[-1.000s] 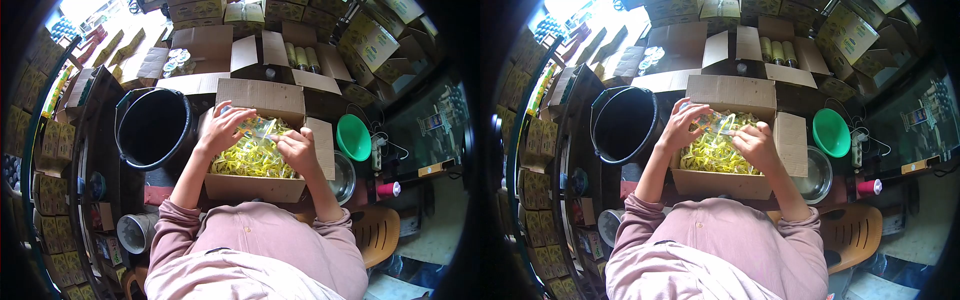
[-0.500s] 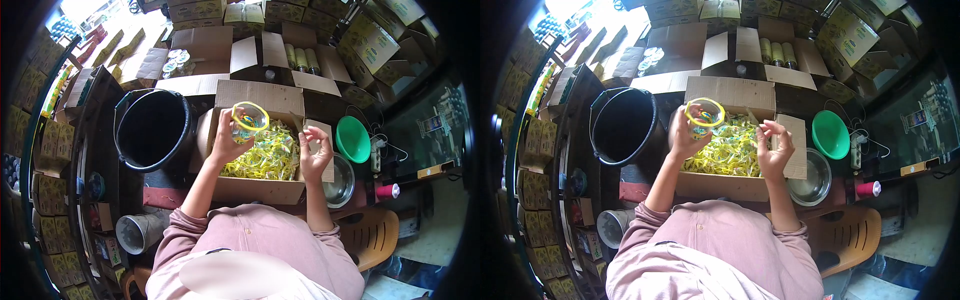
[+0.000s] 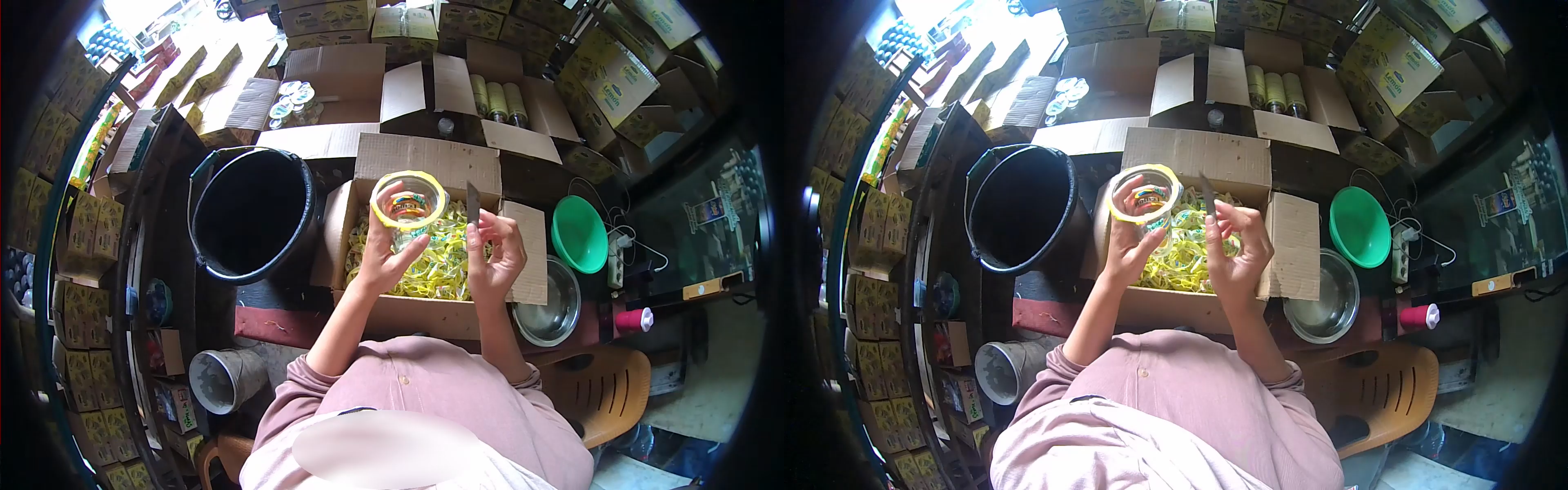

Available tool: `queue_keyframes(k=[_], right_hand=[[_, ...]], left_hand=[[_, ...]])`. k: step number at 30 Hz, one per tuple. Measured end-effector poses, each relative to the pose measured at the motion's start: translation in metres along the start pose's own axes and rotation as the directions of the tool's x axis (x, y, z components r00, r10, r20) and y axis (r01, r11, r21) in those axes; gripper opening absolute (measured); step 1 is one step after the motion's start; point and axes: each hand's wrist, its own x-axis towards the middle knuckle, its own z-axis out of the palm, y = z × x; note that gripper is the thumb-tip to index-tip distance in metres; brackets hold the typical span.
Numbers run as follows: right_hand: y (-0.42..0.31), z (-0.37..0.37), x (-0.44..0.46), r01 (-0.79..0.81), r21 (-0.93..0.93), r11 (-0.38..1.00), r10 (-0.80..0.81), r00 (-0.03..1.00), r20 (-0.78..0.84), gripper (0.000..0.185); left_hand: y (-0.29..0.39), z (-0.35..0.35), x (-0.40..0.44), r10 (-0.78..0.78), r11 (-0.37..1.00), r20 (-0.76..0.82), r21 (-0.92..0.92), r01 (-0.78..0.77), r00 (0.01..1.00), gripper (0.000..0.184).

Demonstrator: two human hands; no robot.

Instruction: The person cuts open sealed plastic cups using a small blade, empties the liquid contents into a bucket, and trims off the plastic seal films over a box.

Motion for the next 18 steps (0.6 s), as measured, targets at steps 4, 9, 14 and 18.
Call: queue_keyframes(k=[4,9,14,18], right_hand=[[-0.010,0.008,-0.005,0.025,-0.002,1.000,-0.025,0.999,-0.030,0.024],[-0.013,0.009,-0.014,0.116,-0.002,0.993,-0.116,0.993,0.018,0.024],[-0.014,0.009,-0.014,0.125,-0.030,0.992,-0.125,0.992,0.019,0.022],[-0.017,0.009,-0.011,0.121,-0.042,0.992,-0.122,0.992,-0.030,0.021]], left_hand=[[-0.001,0.005,-0.004,0.010,1.000,-0.045,0.018,-0.009,0.999,0.070],[0.002,0.013,-0.009,0.022,0.999,-0.114,0.028,-0.019,0.993,0.069],[0.002,0.006,-0.010,-0.005,0.978,-0.093,0.208,0.025,0.996,0.076],[0.008,0.003,-0.009,0.057,0.977,-0.025,0.210,-0.050,0.998,0.078]])
